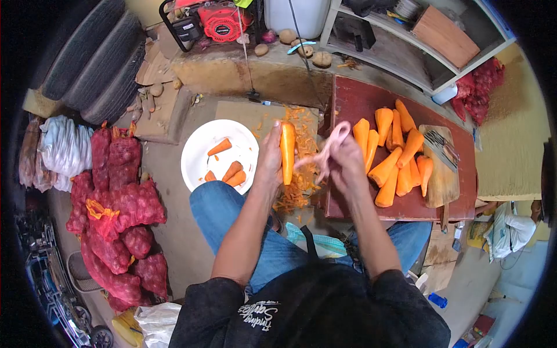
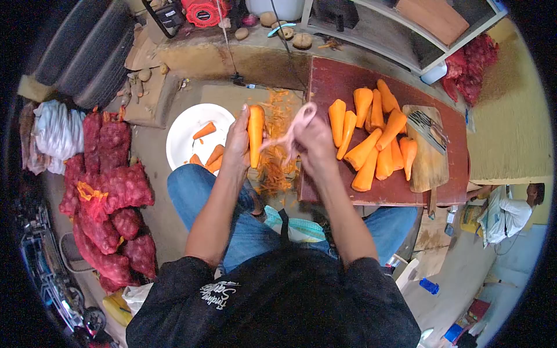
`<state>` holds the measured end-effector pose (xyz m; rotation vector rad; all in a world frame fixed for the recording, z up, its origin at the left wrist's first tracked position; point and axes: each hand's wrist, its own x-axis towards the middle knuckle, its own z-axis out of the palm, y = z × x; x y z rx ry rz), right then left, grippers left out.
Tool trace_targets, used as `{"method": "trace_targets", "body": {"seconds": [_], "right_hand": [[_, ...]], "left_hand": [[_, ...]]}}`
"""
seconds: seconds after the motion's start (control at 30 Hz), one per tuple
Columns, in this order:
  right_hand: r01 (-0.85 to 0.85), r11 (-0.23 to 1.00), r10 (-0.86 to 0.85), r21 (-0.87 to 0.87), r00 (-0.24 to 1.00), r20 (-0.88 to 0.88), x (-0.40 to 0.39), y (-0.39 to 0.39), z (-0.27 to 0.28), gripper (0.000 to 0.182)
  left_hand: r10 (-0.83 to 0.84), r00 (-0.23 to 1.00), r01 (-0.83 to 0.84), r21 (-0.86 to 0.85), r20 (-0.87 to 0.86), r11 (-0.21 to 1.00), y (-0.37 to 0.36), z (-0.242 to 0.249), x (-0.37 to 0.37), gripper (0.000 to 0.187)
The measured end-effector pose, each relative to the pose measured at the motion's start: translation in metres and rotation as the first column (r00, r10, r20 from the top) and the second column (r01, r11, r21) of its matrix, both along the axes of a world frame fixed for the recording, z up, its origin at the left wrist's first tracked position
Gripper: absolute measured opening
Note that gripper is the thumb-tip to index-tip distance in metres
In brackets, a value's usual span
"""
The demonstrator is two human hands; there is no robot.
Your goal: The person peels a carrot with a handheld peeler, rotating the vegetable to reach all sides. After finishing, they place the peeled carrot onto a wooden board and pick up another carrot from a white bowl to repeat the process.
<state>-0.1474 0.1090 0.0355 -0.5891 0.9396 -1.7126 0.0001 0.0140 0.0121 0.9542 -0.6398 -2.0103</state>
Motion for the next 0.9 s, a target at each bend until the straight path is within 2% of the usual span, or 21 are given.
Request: {"method": "trace_targets", "body": {"seconds": [0.1,0.2,0.3,0.4,0.5,0.6,0.7,0.73,0.83,0.87,0.9], "right_hand": [[-0.229,0.973,0.227,0.013,0.972,0.064,0.021,0.028,-0.001,0.026],[-0.166,0.986,0.168,-0.026,0.983,0.081,0.024,0.019,-0.003,0.022],[-0.154,0.988,0.155,-0.024,0.986,0.058,0.023,0.008,-0.009,0.026],[-0.152,0.986,0.156,-0.064,0.985,0.069,0.017,-0.007,-0.009,0.03],[-0.153,0.986,0.155,-0.068,0.988,0.027,0.001,-0.028,-0.015,0.023],[-0.092,0.993,0.094,-0.079,0.995,0.022,-0.022,-0.057,-0.018,0.019],[-0.064,0.994,0.063,-0.092,0.998,-0.004,-0.033,-0.083,-0.016,0.016],[0.023,0.996,-0.02,-0.086,0.999,0.031,-0.032,-0.091,-0.014,0.017],[-0.044,0.998,0.041,-0.033,0.995,-0.092,-0.033,-0.081,-0.003,0.018],[-0.062,0.996,0.055,-0.06,0.992,-0.114,-0.026,-0.075,-0.002,0.019],[-0.072,0.994,0.063,-0.084,0.992,-0.111,-0.021,-0.07,-0.007,0.019]], "left_hand": [[-0.018,1.0,0.019,0.081,-0.018,0.997,0.004,0.007,0.0,0.044],[-0.097,0.992,0.103,0.082,-0.076,0.991,0.009,0.004,0.001,0.047],[-0.096,0.995,0.096,-0.05,-0.004,0.994,0.008,0.002,-0.001,0.047],[-0.047,0.998,0.048,0.012,-0.045,0.999,0.011,0.011,-0.006,0.046],[-0.083,0.991,0.082,-0.007,-0.107,0.997,0.009,0.004,-0.002,0.044],[-0.115,0.969,0.129,0.05,-0.217,0.99,0.012,0.005,0.001,0.044],[-0.067,0.976,0.073,0.023,-0.208,0.997,0.007,-0.015,-0.003,0.042],[-0.044,0.977,0.051,0.032,-0.209,0.998,0.007,-0.015,-0.004,0.042],[0.058,0.974,-0.029,0.132,-0.217,0.991,0.01,0.003,-0.009,0.042],[-0.061,0.967,0.09,0.11,-0.247,0.99,0.014,0.012,-0.002,0.044],[-0.061,0.966,0.097,0.133,-0.25,0.986,0.014,0.01,-0.002,0.044]]}}
